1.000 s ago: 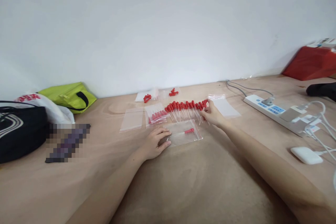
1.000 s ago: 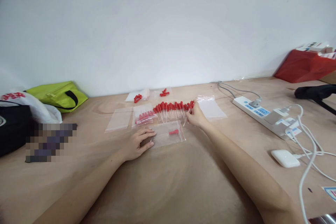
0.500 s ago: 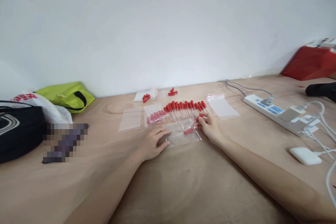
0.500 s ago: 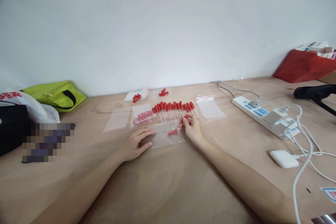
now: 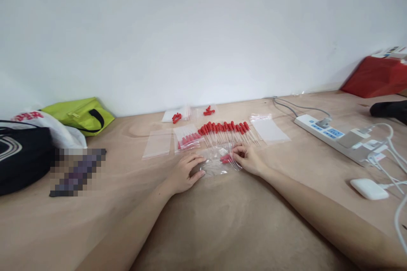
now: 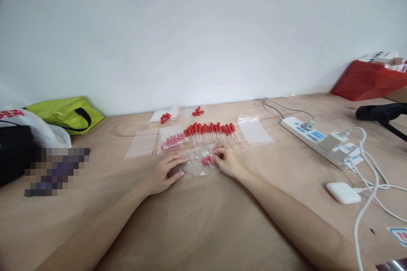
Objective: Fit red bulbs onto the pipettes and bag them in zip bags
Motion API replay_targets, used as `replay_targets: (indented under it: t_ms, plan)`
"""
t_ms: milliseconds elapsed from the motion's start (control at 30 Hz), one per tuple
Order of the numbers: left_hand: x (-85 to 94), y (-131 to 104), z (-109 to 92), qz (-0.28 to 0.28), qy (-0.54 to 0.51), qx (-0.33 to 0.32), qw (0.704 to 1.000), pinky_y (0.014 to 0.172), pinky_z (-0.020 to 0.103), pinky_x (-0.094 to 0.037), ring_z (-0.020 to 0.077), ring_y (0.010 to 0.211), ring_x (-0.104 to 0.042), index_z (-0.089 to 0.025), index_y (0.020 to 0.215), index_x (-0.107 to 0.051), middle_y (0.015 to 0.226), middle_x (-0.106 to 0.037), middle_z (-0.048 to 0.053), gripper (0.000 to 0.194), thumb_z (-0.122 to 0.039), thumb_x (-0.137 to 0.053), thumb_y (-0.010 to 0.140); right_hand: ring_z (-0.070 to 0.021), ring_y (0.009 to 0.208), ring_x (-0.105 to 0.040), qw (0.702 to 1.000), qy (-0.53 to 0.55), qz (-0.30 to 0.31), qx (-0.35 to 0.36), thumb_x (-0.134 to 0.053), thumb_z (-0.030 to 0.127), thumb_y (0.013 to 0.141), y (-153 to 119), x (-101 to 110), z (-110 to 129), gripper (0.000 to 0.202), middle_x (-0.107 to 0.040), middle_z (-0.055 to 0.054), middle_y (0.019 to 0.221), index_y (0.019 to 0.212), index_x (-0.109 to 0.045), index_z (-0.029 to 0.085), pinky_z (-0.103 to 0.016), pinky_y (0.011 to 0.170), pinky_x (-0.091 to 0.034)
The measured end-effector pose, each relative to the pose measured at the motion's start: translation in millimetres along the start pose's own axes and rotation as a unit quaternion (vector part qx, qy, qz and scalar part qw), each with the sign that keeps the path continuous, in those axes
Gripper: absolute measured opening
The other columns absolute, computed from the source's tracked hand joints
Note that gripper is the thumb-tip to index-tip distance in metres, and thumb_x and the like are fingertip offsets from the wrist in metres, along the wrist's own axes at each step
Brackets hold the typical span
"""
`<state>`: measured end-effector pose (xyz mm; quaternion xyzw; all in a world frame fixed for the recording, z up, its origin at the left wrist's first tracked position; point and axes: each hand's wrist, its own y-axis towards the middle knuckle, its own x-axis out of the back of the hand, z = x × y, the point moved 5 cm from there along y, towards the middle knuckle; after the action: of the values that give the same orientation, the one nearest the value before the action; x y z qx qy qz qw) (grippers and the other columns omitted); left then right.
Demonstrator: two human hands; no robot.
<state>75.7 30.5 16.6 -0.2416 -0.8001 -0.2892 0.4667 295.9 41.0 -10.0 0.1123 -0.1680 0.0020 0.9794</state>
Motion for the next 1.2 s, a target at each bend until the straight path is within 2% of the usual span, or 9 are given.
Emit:
replay_targets:
  t_ms: [100, 300, 467, 600, 800, 933, 1000, 1100, 1200]
  plan:
    - [0.4, 0, -1, -0.001, -0.002, -0.005, 1.0, 0.093, 0.039, -0.04, 0.0208, 0.107, -0.05, -0.023, 0.111, -0.054, 0.114, -0.055, 0.006, 0.031, -0.033, -0.048, 0.082, -0.0168, 0.067, -0.052, 0.998, -0.066, 0.006, 0.014, -0.054, 0.025, 0.07, 8, 10, 0, 0.014, -0.056, -0.004, 0.075, 0.058, -0.06, 0.023, -0.035, 0.065, -0.042]
    - [-0.2, 1, -1, -0.004, 0.0, -0.015, 1.0, 0.094, 0.038, -0.04, 0.0205, 0.107, -0.049, -0.021, 0.11, -0.055, 0.113, -0.055, 0.007, 0.031, -0.032, -0.049, 0.082, -0.0165, 0.069, -0.055, 0.965, -0.238, -0.108, -0.036, -0.053, 0.017, 0.067, 48, 43, -6, 0.009, -0.061, -0.004, 0.074, 0.073, -0.06, 0.018, -0.03, 0.069, -0.041]
    - [-0.6, 1, -1, -0.006, -0.002, -0.018, 1.0, 0.094, 0.038, -0.04, 0.0205, 0.108, -0.049, -0.02, 0.11, -0.055, 0.113, -0.055, 0.008, 0.031, -0.032, -0.049, 0.082, -0.0168, 0.072, -0.058, 0.944, -0.287, -0.134, -0.09, -0.054, 0.021, 0.069, 68, 35, -8, 0.015, -0.064, -0.007, 0.077, 0.082, -0.059, 0.015, -0.024, 0.064, -0.041]
    - [-0.4, 0, -2, -0.007, -0.004, -0.021, 1.0, 0.093, 0.039, -0.041, 0.0201, 0.107, -0.05, -0.021, 0.109, -0.057, 0.112, -0.055, 0.007, 0.03, -0.031, -0.05, 0.082, -0.0193, 0.073, -0.06, 0.928, -0.33, -0.101, -0.143, -0.051, 0.02, 0.072, 72, 29, -4, 0.012, -0.064, -0.011, 0.076, 0.079, -0.059, 0.013, -0.023, 0.06, -0.04]
    - [-3.5, -1, 2, -0.008, 0.002, -0.027, 1.0, 0.093, 0.04, -0.041, 0.0207, 0.108, -0.049, -0.025, 0.109, -0.059, 0.114, -0.054, 0.007, 0.028, -0.028, -0.05, 0.083, -0.0254, 0.079, -0.061, 0.911, -0.365, -0.076, -0.179, -0.051, 0.012, 0.07, 76, 26, 3, 0.031, -0.063, -0.02, 0.085, 0.1, -0.051, 0.003, -0.026, 0.06, -0.041]
    - [-3.9, -1, 3, -0.012, 0.002, -0.029, 1.0, 0.092, 0.04, -0.041, 0.0208, 0.107, -0.049, -0.025, 0.109, -0.059, 0.114, -0.055, 0.007, 0.028, -0.028, -0.051, 0.082, -0.0245, 0.083, -0.059, 0.922, -0.349, -0.073, -0.153, -0.049, 0.01, 0.07, 79, 32, 7, 0.04, -0.062, -0.019, 0.088, 0.109, -0.045, 0.003, -0.027, 0.065, -0.042]
    - [-3.5, -1, 3, -0.013, 0.001, -0.03, 0.999, 0.092, 0.04, -0.041, 0.021, 0.107, -0.05, -0.024, 0.108, -0.06, 0.113, -0.055, 0.007, 0.028, -0.029, -0.051, 0.082, -0.0228, 0.082, -0.059, 0.942, -0.305, -0.077, -0.12, -0.049, 0.012, 0.07, 74, 40, 9, 0.051, -0.062, -0.015, 0.084, 0.119, -0.036, 0.003, -0.027, 0.068, -0.043]
    - [-3.2, -1, 2, -0.014, 0.001, -0.029, 0.999, 0.092, 0.04, -0.041, 0.021, 0.107, -0.05, -0.024, 0.108, -0.06, 0.113, -0.055, 0.007, 0.028, -0.029, -0.051, 0.082, -0.0171, 0.065, -0.058, 0.983, -0.144, -0.075, -0.084, -0.048, 0.017, 0.071, 57, 47, 7, 0.07, -0.058, -0.004, 0.072, 0.132, -0.015, 0.006, -0.027, 0.06, -0.045]
    - [-3.3, -1, 3, -0.01, 0.003, -0.025, 1.0, 0.093, 0.041, -0.041, 0.0211, 0.108, -0.049, -0.024, 0.109, -0.059, 0.114, -0.055, 0.007, 0.028, -0.029, -0.05, 0.082, -0.0105, 0.04, -0.047, 0.99, 0.025, -0.095, -0.1, -0.043, 0.023, 0.073, 36, 45, -5, 0.077, -0.049, 0.006, 0.06, 0.135, 0.002, 0.016, -0.023, 0.041, -0.041]
